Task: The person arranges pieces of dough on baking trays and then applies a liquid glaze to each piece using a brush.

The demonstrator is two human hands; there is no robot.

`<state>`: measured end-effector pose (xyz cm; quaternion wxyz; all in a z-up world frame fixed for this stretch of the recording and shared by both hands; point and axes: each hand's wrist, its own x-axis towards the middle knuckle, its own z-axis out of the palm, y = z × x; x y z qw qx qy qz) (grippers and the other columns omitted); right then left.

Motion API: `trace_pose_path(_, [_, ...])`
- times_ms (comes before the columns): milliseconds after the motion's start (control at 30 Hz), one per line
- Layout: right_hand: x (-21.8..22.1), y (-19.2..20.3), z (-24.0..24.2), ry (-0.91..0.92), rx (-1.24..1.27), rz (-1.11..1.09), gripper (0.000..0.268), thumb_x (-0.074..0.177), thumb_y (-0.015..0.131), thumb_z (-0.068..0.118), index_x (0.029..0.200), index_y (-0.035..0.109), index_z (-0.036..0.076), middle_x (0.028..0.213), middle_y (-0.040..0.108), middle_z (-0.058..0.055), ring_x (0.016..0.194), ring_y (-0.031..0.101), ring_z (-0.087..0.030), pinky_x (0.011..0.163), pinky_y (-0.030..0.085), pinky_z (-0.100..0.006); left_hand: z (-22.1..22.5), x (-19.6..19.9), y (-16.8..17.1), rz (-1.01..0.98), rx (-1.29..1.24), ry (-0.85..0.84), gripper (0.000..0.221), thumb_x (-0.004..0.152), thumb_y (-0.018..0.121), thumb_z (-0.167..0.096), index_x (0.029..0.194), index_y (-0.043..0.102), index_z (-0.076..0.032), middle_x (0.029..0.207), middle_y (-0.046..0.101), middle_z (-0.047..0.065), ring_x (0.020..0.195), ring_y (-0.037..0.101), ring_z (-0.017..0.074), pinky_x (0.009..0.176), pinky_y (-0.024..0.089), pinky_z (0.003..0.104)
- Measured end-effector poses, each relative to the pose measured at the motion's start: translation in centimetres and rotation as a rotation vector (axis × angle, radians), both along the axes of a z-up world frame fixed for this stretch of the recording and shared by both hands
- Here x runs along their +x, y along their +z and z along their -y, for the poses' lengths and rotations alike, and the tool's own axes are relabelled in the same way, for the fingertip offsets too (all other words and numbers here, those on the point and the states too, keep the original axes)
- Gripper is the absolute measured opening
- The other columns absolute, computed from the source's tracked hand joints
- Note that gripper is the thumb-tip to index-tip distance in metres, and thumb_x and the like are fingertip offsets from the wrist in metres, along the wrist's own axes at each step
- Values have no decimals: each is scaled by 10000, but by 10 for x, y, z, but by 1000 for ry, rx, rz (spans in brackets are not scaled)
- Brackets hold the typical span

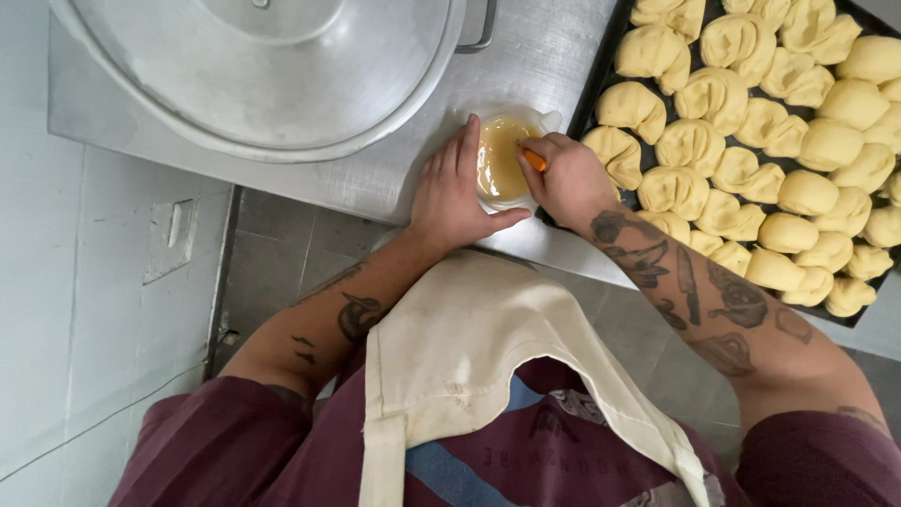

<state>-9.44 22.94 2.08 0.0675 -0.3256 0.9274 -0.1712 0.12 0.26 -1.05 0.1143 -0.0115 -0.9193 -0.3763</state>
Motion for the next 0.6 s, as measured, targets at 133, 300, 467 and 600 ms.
trace_pose_path(133, [-5,-12,-3,5,27,-9,195,1139,779,288,1264,853,156,954,749,-29,886,831,-333,734,673,-390,0,-1,-1,16,-11,7,1688,582,1003,-936,1842,344,-26,1628,658,240,1419,761,440,1124,626,571])
trace_pose_path(300, [-3,-3,-4,-94,-7,49,260,1147,774,295,984,785,93,724,657,-123,794,774,-434,649,637,-468,0,-1,-2,43,-14,16,1695,556,1013,-922,1841,349,-38,1628,666,238,1402,777,438,1129,626,572])
trace_pose_path(467, [6,4,-4,-262,-57,214,451,1155,748,320,797,681,54,563,585,-125,620,691,-393,576,551,-423,-3,-1,-10,5,-21,30,1690,551,1033,-888,1842,351,-38,1631,664,229,1421,763,426,1139,616,550])
trace_pose_path(600, [27,6,5,-487,-134,395,535,1099,764,373,665,661,77,472,539,-104,495,637,-348,518,486,-432,-4,-2,-12,-5,-12,33,1703,520,1043,-870,1839,361,-35,1628,668,241,1419,759,439,1144,608,565])
